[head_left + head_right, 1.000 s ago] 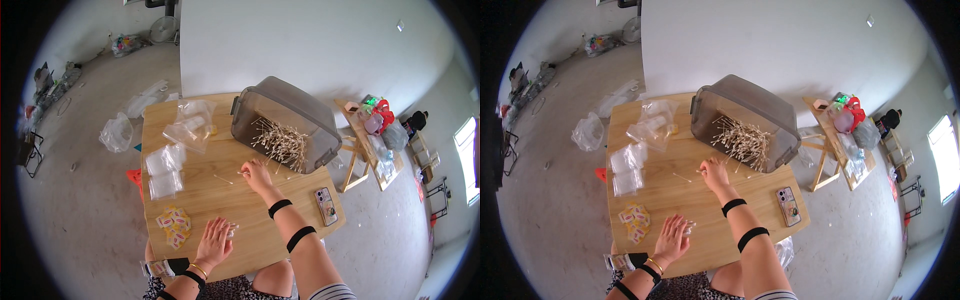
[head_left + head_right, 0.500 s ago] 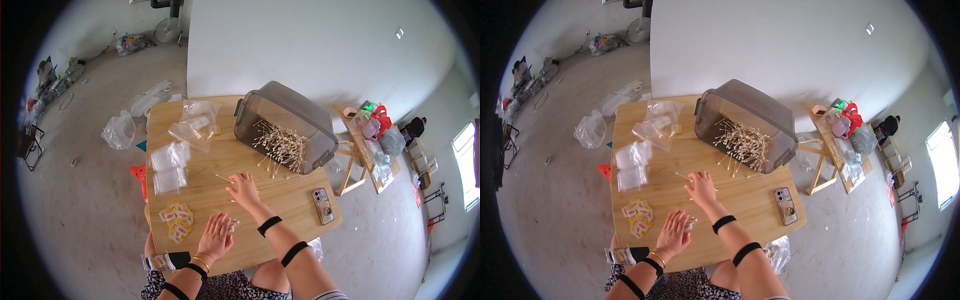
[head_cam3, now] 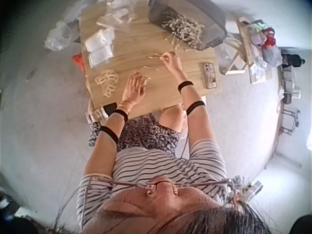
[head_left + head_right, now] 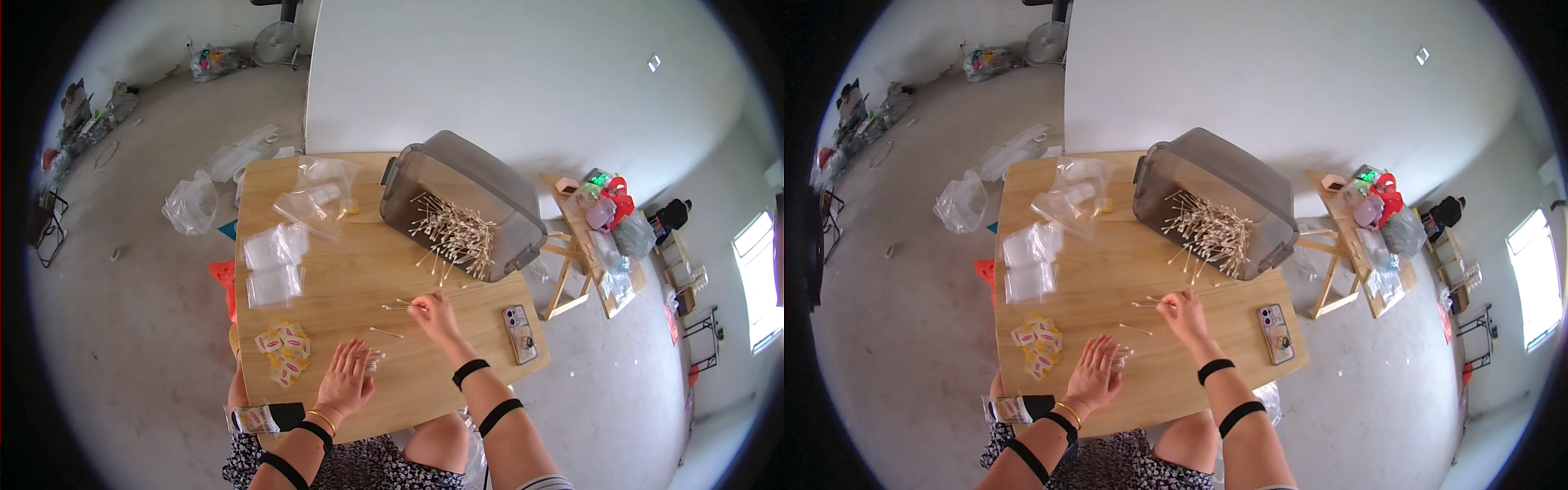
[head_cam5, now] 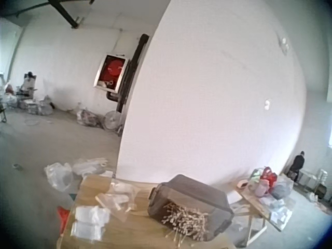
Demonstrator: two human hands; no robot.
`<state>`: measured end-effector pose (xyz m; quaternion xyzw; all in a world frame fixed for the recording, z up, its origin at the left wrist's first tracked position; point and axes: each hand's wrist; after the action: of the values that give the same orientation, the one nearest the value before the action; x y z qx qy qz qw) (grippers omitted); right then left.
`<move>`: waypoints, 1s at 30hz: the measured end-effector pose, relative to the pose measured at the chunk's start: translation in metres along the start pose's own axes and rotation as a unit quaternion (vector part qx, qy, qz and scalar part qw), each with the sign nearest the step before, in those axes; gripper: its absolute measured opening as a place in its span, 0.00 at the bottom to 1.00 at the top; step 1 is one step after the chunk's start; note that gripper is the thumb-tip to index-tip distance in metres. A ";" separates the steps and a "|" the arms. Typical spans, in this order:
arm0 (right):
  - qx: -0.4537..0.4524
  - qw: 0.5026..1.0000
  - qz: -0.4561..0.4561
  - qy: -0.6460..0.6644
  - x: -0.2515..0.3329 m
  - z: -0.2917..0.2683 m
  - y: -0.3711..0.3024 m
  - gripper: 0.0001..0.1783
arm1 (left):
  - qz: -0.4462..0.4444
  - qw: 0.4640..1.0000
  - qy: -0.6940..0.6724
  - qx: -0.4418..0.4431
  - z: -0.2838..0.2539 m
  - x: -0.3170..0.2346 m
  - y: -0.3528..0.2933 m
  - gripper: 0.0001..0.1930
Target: Packaging cotton swabs into small clear plastic bags and sealing them with stickers.
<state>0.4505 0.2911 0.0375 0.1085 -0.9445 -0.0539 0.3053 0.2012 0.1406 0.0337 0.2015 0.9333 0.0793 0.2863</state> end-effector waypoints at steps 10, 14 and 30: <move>0.028 0.993 -0.096 0.061 0.080 0.042 -0.069 0.07 | -0.035 0.997 0.060 0.027 -0.009 -0.016 0.011 0.39; -0.061 0.991 -0.012 0.122 0.077 0.024 -0.073 0.06 | -0.037 0.996 0.069 0.049 -0.008 -0.012 0.006 0.39; -0.098 0.971 0.000 0.220 0.115 0.051 -0.094 0.15 | 0.021 0.989 0.121 0.083 0.007 0.000 -0.006 0.40</move>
<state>0.3459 0.1748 0.0453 0.0868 -0.8442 -0.1209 0.5149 0.2032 0.1356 0.0268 0.2327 0.9601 0.0309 0.1520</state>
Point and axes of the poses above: each hand's wrist, its own y-axis towards the middle knuckle, its own z-axis out of the palm, x = y × z, and after that the axes turned 2 degrees about -y, right-handed
